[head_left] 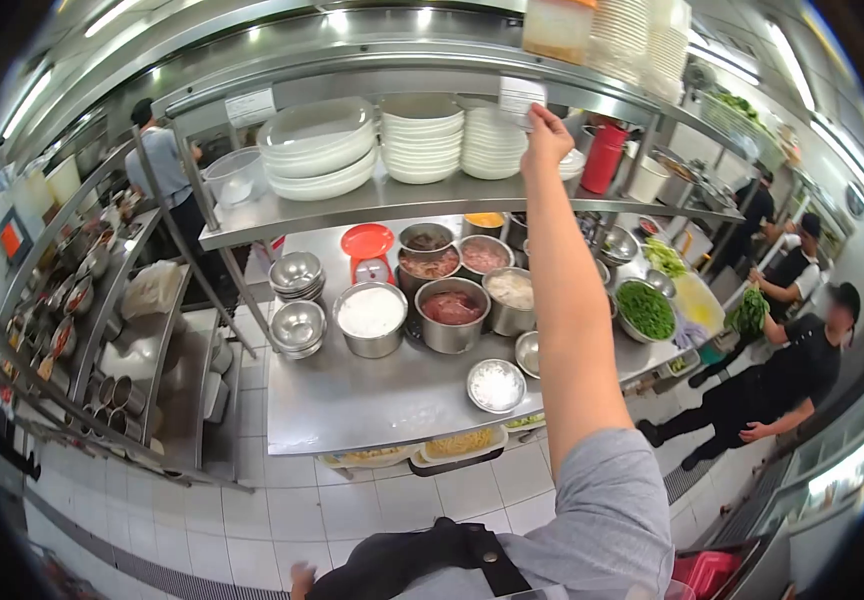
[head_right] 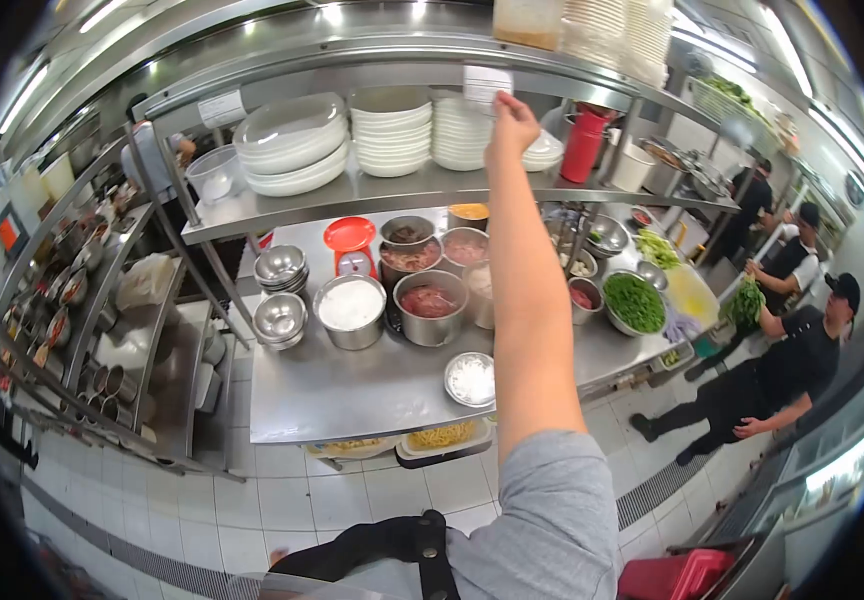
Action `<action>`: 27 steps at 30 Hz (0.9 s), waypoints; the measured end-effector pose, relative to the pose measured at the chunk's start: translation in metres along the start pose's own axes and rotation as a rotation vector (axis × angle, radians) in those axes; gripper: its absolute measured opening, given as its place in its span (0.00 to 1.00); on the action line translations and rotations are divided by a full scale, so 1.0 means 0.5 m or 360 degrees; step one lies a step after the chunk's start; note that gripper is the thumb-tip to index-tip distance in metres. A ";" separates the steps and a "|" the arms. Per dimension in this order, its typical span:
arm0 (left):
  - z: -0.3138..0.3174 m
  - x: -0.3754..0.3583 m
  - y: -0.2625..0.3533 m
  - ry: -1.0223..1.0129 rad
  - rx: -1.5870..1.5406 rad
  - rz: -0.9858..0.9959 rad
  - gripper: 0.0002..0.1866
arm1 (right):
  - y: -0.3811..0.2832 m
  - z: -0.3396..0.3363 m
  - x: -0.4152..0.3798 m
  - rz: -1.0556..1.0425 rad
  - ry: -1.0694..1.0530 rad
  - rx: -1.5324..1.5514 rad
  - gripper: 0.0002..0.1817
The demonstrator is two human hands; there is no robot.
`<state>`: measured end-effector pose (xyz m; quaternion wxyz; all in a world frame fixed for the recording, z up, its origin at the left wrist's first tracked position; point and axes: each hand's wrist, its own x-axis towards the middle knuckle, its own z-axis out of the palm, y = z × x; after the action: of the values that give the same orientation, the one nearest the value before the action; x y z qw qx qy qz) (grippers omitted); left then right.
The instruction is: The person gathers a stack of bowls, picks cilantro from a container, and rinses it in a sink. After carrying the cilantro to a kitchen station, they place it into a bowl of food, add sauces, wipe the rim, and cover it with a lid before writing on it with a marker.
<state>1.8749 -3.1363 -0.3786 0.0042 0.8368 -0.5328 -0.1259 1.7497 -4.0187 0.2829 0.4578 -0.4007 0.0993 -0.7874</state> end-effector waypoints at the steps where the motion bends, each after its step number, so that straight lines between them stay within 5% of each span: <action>1: -0.010 -0.056 -0.019 -0.0386 -0.0902 -0.0954 0.19 | 0.026 -0.010 0.022 -0.0043 0.0015 -0.0008 0.07; 3: -0.031 -0.127 -0.011 -0.0447 -0.1203 -0.1494 0.19 | 0.049 -0.013 0.058 -0.0166 0.0001 -0.0013 0.07; 9: -0.041 -0.227 0.070 -0.0210 -0.1491 -0.1769 0.18 | 0.007 0.067 0.051 -0.0371 -0.0006 0.0103 0.09; 11: -0.038 -0.250 0.091 -0.0169 -0.1543 -0.1786 0.18 | -0.043 0.107 -0.042 -0.0845 0.0636 -0.0693 0.17; 13: -0.030 -0.270 0.098 -0.0136 -0.1564 -0.1786 0.18 | -0.045 0.138 -0.186 -0.0891 0.0604 -0.0852 0.27; 15: -0.018 -0.296 0.084 -0.0110 -0.1567 -0.1781 0.18 | 0.043 0.174 -0.404 -0.0870 0.0106 -0.0814 0.32; 16: -0.015 -0.311 0.069 -0.0084 -0.1552 -0.1771 0.18 | 0.019 0.208 -0.582 -0.0522 -0.0348 -0.0367 0.31; 19: 0.019 -0.379 -0.028 -0.0012 -0.1414 -0.1688 0.17 | 0.016 0.200 -1.073 -0.0265 -0.1388 -0.0578 0.27; 21: 0.064 -0.424 -0.156 0.0101 -0.1114 -0.1480 0.17 | -0.003 0.175 -1.314 0.0535 -0.2491 -0.0071 0.19; 23: 0.107 -0.437 -0.324 0.0300 -0.0665 -0.1232 0.17 | 0.049 0.113 -1.544 0.0170 -0.3711 -0.0526 0.20; 24: 0.083 -0.414 -0.400 0.0022 -0.0719 -0.1512 0.17 | 0.089 0.057 -1.645 0.0236 -0.3922 -0.0645 0.21; 26: 0.156 -0.425 -0.556 0.0372 -0.0959 -0.1544 0.28 | 0.230 -0.139 -1.819 0.0578 -0.3991 -0.0686 0.25; 27: 0.095 -0.432 -0.566 0.0802 -0.1205 -0.1889 0.10 | 0.298 -0.253 -1.877 0.0784 -0.4081 -0.1087 0.28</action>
<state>2.0300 -2.8151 -0.4198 0.3453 0.9286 0.1050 -0.0861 1.9976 -3.3777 -0.3852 0.2337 -0.9132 -0.1367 0.3045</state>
